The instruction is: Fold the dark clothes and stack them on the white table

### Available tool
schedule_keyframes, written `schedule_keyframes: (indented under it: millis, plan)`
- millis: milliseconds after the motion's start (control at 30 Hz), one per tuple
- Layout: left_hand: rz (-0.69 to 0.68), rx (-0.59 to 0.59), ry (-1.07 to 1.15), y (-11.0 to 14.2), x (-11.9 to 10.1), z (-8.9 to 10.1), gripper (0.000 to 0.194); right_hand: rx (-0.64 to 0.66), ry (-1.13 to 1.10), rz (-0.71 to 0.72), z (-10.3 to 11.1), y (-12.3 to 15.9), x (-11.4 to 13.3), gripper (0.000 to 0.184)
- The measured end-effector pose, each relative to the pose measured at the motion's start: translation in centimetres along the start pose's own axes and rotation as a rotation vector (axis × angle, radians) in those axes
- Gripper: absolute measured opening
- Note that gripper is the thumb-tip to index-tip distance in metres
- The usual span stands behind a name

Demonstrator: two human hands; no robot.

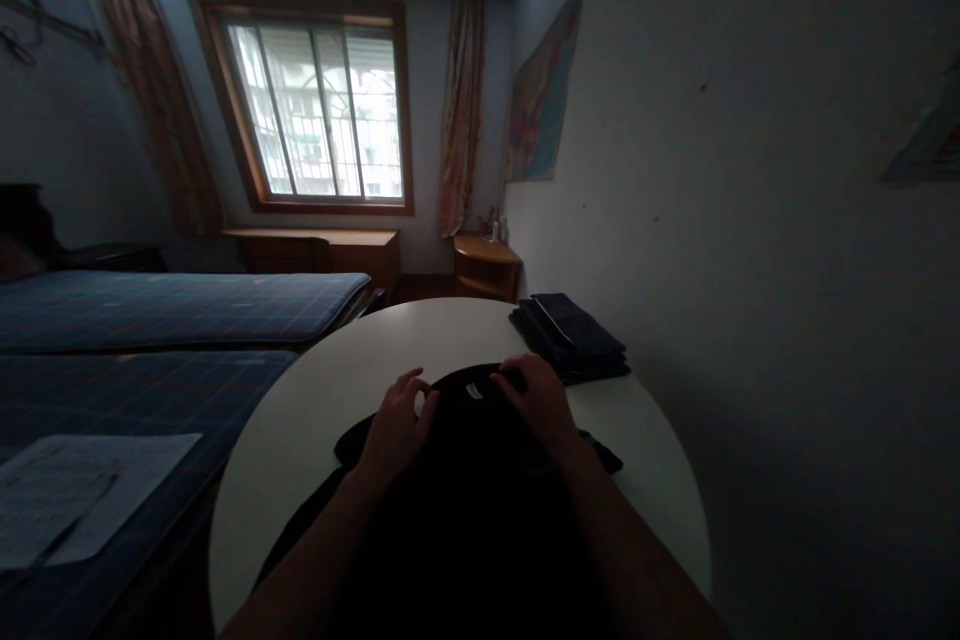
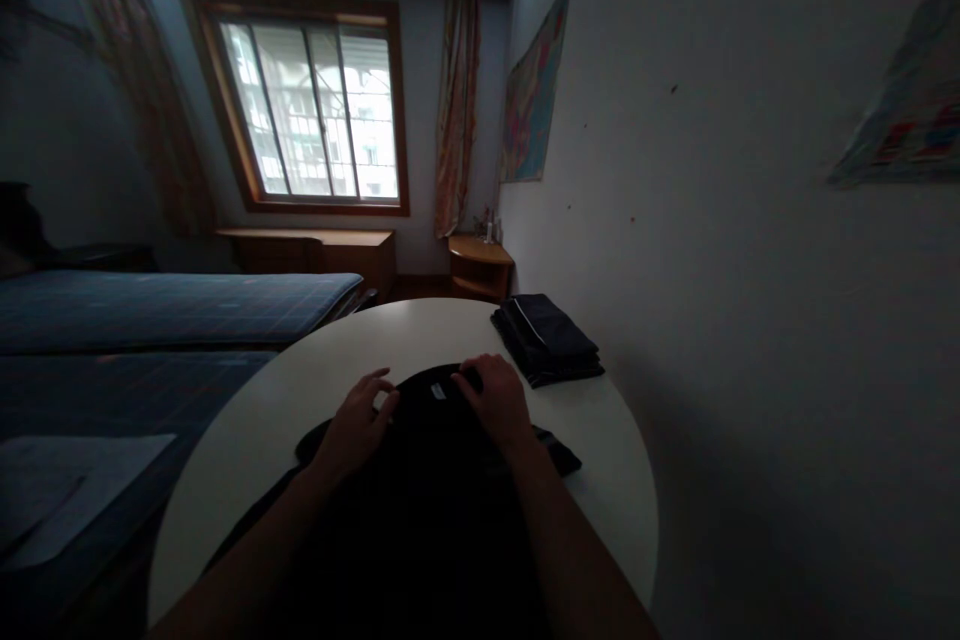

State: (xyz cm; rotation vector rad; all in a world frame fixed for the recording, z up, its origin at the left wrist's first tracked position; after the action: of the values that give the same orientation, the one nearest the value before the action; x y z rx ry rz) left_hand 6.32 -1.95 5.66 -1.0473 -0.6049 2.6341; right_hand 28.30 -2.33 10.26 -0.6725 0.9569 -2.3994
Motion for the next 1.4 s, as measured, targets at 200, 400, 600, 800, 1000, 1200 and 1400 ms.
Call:
schedule_keyframes:
  millis: [200, 400, 600, 800, 1000, 1200, 1400]
  plan:
    - [0.172, 0.272, -0.104, -0.3, 2.6, -2.2, 0.041, -0.016, -0.083, 0.060, 0.0, 0.1, 0.2, 0.022]
    - [0.110, 0.364, -0.162, 0.2, 2.0, -2.5, 0.031, -0.123, -0.039, -0.045, 0.7, 0.2, -0.9, 0.017]
    - [0.059, 0.307, -0.241, 0.1, 1.8, -2.1, 0.018, -0.285, -0.093, -0.179, 1.2, 0.6, -2.8, 0.025]
    - [0.086, 0.039, -0.217, -0.9, 1.7, 0.3, 0.018, -0.270, -0.102, -0.325, 0.4, 1.1, -5.2, 0.031]
    - [0.038, -0.165, -0.071, -1.2, 2.0, 2.1, 0.014, -0.249, -0.197, -0.508, -0.5, 2.0, -7.7, 0.035]
    - [0.190, -0.382, -0.198, -1.7, 5.4, 5.0, 0.018, -0.162, -0.364, -0.497, -1.2, 1.6, -6.9, 0.036]
    - [0.329, -0.437, -0.495, -1.8, 6.7, 7.0, 0.026, 0.046, -0.227, -0.339, -2.9, 1.4, -5.4, 0.028]
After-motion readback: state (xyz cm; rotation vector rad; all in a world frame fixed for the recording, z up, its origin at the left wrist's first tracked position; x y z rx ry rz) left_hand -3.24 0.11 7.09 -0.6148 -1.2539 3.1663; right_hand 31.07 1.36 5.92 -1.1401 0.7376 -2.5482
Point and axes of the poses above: each hand's wrist, its own y-axis away from the middle knuckle, its own z-axis out of the back of the hand, x = y × z, the point moved 7 cm from there along -y, towards the middle knuckle, and after that the axes turned 4 degrees about z, right-handed, at the moved point
